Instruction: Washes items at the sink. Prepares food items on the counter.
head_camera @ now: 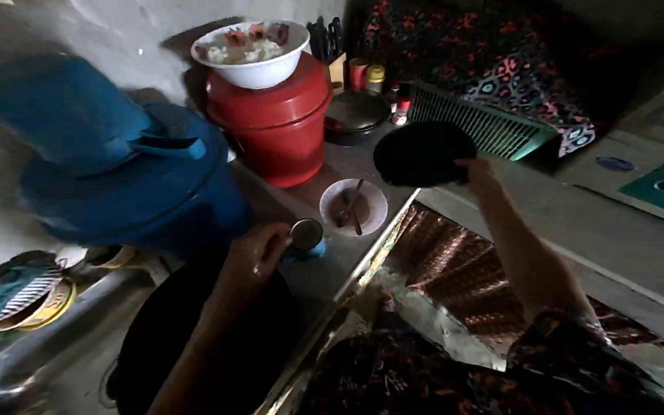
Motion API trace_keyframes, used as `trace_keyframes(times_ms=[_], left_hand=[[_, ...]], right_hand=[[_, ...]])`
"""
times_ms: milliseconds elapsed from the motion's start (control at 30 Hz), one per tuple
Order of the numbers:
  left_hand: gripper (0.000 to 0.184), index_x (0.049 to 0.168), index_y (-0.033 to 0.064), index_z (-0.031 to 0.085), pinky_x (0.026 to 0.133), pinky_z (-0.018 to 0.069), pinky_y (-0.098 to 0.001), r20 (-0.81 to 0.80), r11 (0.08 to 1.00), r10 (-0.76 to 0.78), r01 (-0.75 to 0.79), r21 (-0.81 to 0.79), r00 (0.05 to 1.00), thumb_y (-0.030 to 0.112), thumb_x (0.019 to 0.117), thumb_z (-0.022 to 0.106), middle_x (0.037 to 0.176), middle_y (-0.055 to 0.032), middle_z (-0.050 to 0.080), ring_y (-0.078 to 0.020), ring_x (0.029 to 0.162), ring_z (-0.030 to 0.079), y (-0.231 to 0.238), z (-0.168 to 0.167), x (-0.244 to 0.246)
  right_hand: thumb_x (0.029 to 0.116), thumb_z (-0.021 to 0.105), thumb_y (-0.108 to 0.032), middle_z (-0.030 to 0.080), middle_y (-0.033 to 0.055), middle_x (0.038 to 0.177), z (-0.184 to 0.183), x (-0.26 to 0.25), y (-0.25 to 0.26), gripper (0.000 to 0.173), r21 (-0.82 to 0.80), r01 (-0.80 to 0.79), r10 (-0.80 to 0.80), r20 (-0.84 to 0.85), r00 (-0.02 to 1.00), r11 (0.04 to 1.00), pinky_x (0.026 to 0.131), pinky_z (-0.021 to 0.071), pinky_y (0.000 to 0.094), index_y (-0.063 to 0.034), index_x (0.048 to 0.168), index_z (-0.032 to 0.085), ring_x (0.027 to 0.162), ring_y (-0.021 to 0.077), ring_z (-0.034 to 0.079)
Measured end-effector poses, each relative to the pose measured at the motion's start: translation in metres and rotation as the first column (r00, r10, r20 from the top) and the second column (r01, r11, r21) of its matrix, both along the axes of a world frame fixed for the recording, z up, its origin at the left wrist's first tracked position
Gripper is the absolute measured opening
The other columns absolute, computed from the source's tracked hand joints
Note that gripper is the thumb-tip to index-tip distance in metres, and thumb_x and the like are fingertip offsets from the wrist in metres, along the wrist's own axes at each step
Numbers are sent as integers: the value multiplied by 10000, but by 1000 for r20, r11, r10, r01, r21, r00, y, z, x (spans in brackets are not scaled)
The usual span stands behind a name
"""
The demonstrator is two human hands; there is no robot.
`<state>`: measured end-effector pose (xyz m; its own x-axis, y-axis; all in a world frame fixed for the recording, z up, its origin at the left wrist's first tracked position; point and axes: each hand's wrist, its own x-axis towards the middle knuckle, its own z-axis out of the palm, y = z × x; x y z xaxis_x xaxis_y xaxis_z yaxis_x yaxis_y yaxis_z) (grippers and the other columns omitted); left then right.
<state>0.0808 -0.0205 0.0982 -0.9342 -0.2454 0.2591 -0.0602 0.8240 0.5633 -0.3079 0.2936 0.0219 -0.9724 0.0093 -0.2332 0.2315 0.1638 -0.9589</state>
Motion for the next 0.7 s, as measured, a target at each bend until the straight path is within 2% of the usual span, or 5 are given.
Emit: trace_keyframes(times_ms=[233, 367, 467, 567, 700], left_hand=[[194, 1090, -53, 688, 957, 526, -540, 37, 973, -151, 156, -169, 988, 63, 1025, 547, 1073, -234, 695, -367, 1041, 681, 21, 2, -227], [248, 1225, -49, 654, 1081, 452, -550, 263, 962, 9, 63, -265, 965, 48, 1029, 536, 1265, -260, 646, -415, 1246, 596, 25, -26, -356], [363, 1349, -28, 602, 1129, 380, -576, 353, 915, 146, 10, -404, 924, 36, 992, 600, 1401, -279, 557, -449, 1348, 494, 25, -40, -414], [403, 1338, 21, 634, 1096, 386, -623, 297, 873, 252, -84, -481, 921, 29, 937, 678, 1412, -256, 556, -458, 1361, 474, 13, -68, -456], [371, 1355, -67, 577, 1111, 367, -629, 409, 890, 240, -31, -456, 880, -10, 988, 588, 1439, -286, 524, -479, 1380, 450, 7, -72, -470]], right_hand=[[1000, 644, -234, 638, 110, 1085, -71, -70, 26, 355, -16, -63, 65, 154, 986, 998, 706, 546, 340, -46, 1295, 587, 831, 161, 609], [993, 680, -255, 630, 134, 1038, -82, -116, 27, 390, 153, -241, 215, 168, 962, 958, 723, 518, 360, 0, 1275, 591, 815, 175, 579], [989, 696, -236, 673, 214, 1115, -96, -150, 31, 415, 293, -386, 384, 69, 921, 875, 833, 568, 459, 30, 1293, 599, 942, 276, 670], [1003, 680, -299, 631, 301, 1271, -73, -162, 30, 532, 557, -472, 536, 56, 842, 683, 1035, 466, 594, 28, 1399, 539, 1190, 430, 620], [1033, 634, -282, 681, 250, 1163, -63, -179, 30, 461, 596, -539, 621, 83, 779, 596, 923, 536, 538, 10, 1384, 576, 1023, 367, 683]])
